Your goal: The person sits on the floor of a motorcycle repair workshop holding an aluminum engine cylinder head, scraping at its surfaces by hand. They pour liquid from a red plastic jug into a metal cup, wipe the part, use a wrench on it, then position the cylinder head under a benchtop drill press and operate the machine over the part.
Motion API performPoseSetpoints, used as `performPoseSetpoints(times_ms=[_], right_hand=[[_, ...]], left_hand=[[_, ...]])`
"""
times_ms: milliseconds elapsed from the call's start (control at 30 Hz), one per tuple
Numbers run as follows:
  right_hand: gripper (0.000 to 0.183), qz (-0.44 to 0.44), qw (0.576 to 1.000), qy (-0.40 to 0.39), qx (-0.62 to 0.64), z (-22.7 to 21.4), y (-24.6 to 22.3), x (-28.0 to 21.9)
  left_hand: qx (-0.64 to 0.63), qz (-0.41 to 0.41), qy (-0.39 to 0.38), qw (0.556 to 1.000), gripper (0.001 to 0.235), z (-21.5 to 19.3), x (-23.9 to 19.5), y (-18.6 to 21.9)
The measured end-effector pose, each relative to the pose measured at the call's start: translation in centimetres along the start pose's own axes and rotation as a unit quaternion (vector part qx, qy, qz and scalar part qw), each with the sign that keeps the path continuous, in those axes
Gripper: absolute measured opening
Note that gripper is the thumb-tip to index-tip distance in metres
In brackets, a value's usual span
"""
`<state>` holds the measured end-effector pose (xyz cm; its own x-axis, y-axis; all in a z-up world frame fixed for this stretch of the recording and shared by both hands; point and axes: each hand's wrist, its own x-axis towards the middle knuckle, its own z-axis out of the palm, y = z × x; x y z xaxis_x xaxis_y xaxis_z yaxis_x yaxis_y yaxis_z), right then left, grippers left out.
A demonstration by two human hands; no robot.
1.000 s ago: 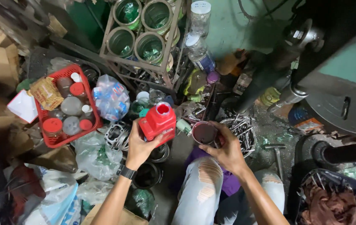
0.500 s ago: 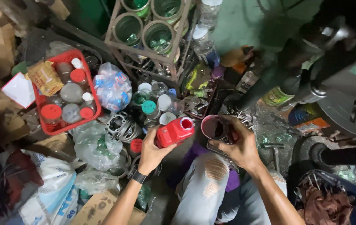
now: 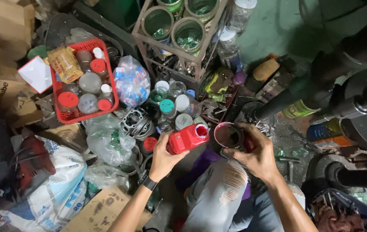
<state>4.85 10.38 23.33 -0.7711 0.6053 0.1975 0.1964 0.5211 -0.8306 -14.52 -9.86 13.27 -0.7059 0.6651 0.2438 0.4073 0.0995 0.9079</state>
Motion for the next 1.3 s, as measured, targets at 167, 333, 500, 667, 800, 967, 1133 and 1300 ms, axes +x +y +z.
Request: performPoseSetpoints(times_ms=[167,333,500,667,800,967,1133,1300], right_hand=[[0.073,-0.005,1.0,-0.012,-0.005,0.2,-0.6,-0.1],[0.072,0.004,0.999,-0.019,0.03,0.5,-0.6,-0.3],[0.072,0.01,0.998,-0.022,0.061,0.6,-0.8,-0.5],[0.075,0.003,0.999,-0.022,0.022,0.5,-0.6,-0.6],[0.074,-0.014,0.999,-0.016,0.036,0.5,-0.4,-0.6],[0.073,0.012,0.998,-0.021,0.065,0.3,-0.4,-0.6],[0.074,0.012,0.998,-0.017,0.06,0.1,-0.3,-0.8],[0.073,0.011,0.999,-0.007,0.036,-0.1,-0.2,-1.0]], left_hand=[[-0.018,0.002,0.001,1.0,0.069,-0.4,-0.3,0.3],[-0.025,-0.006,0.004,1.0,0.068,-0.4,-0.6,0.0],[-0.022,-0.014,0.001,1.0,0.069,-0.2,-0.8,0.1],[-0.015,-0.008,-0.002,1.0,0.07,0.0,-1.0,-0.4],[-0.012,-0.018,-0.005,1.0,0.072,0.1,-1.1,-0.7],[-0.024,-0.023,-0.013,0.999,0.071,0.2,-1.1,-0.5],[-0.005,-0.005,-0.005,1.0,0.072,0.5,-1.1,-0.5],[-0.006,-0.014,-0.008,1.0,0.07,0.6,-1.1,-0.1]])
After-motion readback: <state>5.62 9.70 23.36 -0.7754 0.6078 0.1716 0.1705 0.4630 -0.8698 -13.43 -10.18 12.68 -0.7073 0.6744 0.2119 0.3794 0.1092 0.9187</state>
